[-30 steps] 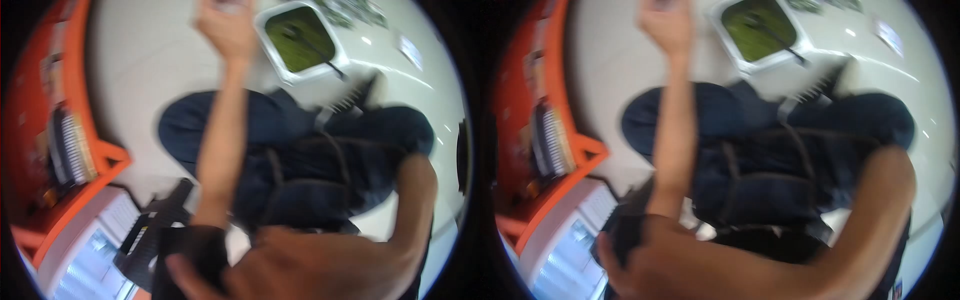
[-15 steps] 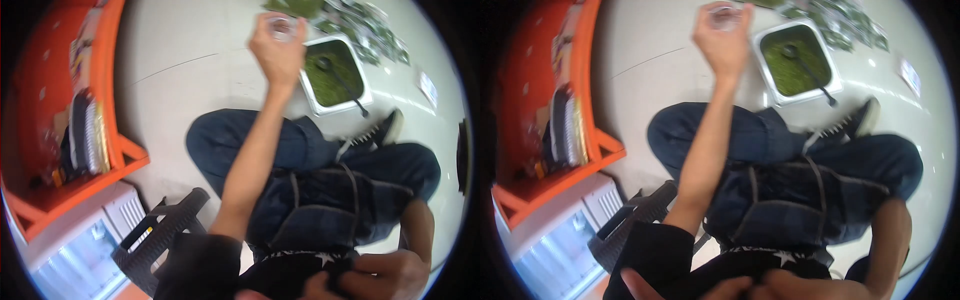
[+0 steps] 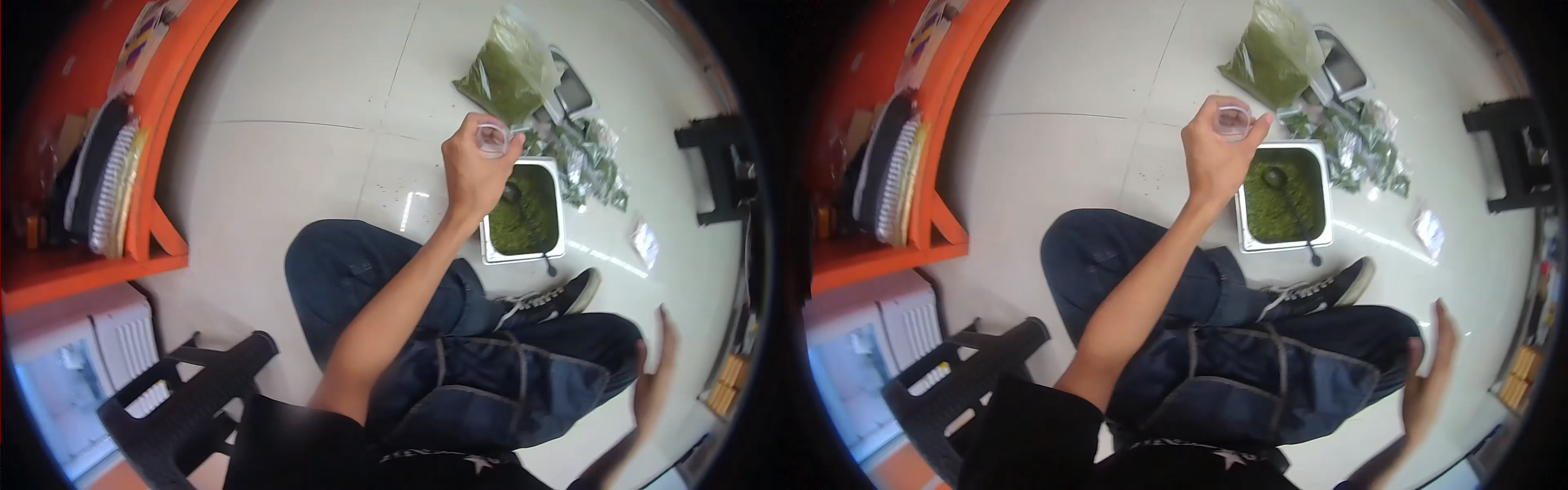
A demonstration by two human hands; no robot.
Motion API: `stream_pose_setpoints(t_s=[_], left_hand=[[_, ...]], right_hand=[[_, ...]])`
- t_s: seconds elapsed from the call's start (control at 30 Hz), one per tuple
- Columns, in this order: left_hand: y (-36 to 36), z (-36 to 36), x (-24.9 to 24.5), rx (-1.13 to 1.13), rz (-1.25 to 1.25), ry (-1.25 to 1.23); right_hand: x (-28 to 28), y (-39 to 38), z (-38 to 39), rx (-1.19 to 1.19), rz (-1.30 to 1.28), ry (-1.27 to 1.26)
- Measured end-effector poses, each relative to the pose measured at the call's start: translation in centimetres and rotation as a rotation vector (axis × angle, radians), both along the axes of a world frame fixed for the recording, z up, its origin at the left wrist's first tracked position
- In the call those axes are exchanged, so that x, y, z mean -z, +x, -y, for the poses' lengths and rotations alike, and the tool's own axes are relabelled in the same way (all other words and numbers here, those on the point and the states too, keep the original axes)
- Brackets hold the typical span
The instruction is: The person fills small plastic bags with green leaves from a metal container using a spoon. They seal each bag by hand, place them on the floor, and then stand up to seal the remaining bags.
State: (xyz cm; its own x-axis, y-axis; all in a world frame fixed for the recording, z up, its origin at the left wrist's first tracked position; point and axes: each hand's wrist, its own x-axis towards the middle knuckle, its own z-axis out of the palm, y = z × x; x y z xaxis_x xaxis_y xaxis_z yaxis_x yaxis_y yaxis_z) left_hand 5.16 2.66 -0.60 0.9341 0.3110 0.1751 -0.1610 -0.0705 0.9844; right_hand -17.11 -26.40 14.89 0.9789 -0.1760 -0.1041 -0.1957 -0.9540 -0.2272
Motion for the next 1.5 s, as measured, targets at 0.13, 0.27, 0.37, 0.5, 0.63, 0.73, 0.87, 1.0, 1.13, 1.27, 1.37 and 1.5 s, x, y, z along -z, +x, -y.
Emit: stream_pose_setpoints(t_s=[0.13,0.27,0.37,0.5,0.63,0.73,0.87,1.0,1.13,1.27,1.37,1.5], left_hand=[[0.1,-0.8,0.6,-0.004,-0.136,-0.104],[0.4,-0.9,1.4,0.028,-0.165,-0.176],[0.1,-1.5,0.7,0.064,-0.247,-0.202],[-0.2,-2.4,2.2,0.142,-0.447,-0.241],[-0.3,-2.8,2.2,0.199,-0.600,-0.244],[0.1,-2.1,2.9,0.277,-0.629,-0.336],[-0.1,-1.5,3.4,0.330,-0.677,-0.315],[-0.3,-1.7,3.0,0.291,-0.705,-0.323],[-0.3,-2.2,2.9,0.311,-0.746,-0.315],[-0.2,-2.1,3.3,0.318,-0.730,-0.332],[-0.2,-2.1,3.3,0.315,-0.743,-0.347],[-0.5,-2.1,2.2,0.299,-0.740,-0.325]], right_hand=[[6.5,-3.6,1.0,-0.080,-0.045,-0.399],[-0.8,0.5,-5.8,0.314,-0.248,0.360],[1.7,6.5,-7.2,-0.370,0.126,0.047],[12.0,15.3,-8.5,-0.608,-0.079,-0.019],[17.1,16.0,-8.4,-0.696,-0.094,-0.082],[17.1,16.2,-7.6,-0.625,-0.077,-0.076],[16.0,16.7,-7.3,-0.507,-0.129,0.044],[16.3,15.9,-8.1,-0.617,-0.207,-0.083],[16.8,16.2,-7.2,-0.660,-0.130,-0.066],[13.0,16.3,-7.1,-0.553,-0.134,-0.018],[9.6,15.1,-7.1,-0.620,-0.146,-0.013],[8.6,13.7,-6.7,-0.731,-0.242,-0.015]])
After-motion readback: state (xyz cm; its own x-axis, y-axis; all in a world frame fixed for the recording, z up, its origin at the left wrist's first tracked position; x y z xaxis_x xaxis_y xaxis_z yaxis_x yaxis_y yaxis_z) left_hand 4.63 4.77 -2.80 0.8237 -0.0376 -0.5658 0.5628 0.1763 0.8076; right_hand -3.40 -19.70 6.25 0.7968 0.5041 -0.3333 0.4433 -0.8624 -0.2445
